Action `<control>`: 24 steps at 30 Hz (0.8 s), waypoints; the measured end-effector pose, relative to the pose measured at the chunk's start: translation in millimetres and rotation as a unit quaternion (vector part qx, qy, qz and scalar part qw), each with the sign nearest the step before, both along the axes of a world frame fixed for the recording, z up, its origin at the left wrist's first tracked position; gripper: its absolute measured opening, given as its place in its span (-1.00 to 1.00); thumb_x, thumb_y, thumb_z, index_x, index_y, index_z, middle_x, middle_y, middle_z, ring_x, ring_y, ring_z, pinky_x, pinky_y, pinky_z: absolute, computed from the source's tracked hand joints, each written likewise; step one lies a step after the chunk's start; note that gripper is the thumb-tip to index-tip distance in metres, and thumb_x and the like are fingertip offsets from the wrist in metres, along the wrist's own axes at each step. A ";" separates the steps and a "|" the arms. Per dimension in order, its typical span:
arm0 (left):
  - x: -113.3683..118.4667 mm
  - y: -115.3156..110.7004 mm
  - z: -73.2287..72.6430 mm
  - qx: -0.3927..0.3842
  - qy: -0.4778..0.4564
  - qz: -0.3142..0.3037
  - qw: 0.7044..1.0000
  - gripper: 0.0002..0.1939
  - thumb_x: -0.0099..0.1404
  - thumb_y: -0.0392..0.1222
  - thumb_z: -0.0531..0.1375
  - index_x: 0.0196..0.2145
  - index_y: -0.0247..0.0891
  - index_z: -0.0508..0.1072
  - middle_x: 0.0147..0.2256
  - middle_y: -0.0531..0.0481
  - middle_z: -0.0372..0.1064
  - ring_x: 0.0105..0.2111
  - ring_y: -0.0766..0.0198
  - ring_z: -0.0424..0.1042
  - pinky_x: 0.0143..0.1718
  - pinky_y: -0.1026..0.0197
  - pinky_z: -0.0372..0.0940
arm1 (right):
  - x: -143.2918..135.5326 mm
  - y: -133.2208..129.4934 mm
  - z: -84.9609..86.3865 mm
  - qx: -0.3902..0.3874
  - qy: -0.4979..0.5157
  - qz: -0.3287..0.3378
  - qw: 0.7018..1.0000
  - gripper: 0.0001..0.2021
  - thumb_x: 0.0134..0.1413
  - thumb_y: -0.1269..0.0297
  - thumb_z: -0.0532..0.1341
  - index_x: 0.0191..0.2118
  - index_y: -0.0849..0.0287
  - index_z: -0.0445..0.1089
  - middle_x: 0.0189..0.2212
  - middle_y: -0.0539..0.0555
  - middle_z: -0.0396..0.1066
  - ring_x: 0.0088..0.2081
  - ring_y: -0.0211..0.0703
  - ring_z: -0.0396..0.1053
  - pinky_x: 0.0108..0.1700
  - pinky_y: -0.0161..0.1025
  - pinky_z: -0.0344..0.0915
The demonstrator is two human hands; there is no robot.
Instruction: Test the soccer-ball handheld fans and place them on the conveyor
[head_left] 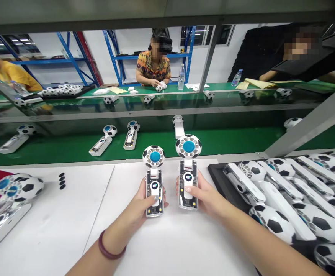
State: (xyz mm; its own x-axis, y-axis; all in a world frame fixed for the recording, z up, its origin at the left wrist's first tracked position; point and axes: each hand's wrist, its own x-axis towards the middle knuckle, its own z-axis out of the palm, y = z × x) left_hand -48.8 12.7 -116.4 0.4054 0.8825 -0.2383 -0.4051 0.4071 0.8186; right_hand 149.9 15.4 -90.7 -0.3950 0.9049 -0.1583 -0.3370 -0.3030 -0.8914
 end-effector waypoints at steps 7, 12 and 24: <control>-0.1 -1.1 -0.4 0.002 0.001 0.003 1.000 -0.57 0.05 -0.27 0.23 -0.14 -0.13 0.16 -0.29 0.00 0.31 -0.35 0.26 0.34 -0.22 0.04 0.30 | -0.3 -1.0 0.9 -0.009 -0.007 0.017 1.000 -0.50 -0.07 0.28 0.25 -0.02 0.01 0.01 -0.25 -0.01 0.27 -0.32 -0.23 0.29 -0.30 -0.27 0.22; 0.3 -1.3 -0.2 0.002 -0.007 0.003 1.000 -0.53 0.04 -0.23 0.25 -0.12 -0.12 0.16 -0.29 -0.01 0.32 -0.37 0.25 0.35 -0.25 0.05 0.30 | -0.7 -0.2 0.1 -0.008 0.005 0.014 1.000 -0.52 -0.07 0.30 0.24 -0.04 0.02 0.01 -0.28 -0.01 0.26 -0.31 -0.22 0.29 -0.31 -0.26 0.23; 1.1 -0.3 -2.3 0.018 0.010 0.006 1.000 -0.50 0.03 -0.24 0.23 -0.10 -0.14 0.11 -0.31 -0.02 0.32 -0.40 0.26 0.35 -0.32 0.12 0.28 | 1.4 0.7 -3.2 0.004 -0.019 0.016 1.000 -0.52 -0.04 0.31 0.22 -0.02 0.01 0.00 -0.24 -0.01 0.28 -0.27 -0.21 0.29 -0.27 -0.25 0.24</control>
State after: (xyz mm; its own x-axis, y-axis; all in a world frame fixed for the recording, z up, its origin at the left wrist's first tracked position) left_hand -47.7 12.4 -118.7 0.3898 0.8955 -0.2148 -0.3930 0.3727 0.8406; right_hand 151.3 16.1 -93.9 -0.4174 0.8932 -0.1675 -0.2927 -0.3066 -0.9057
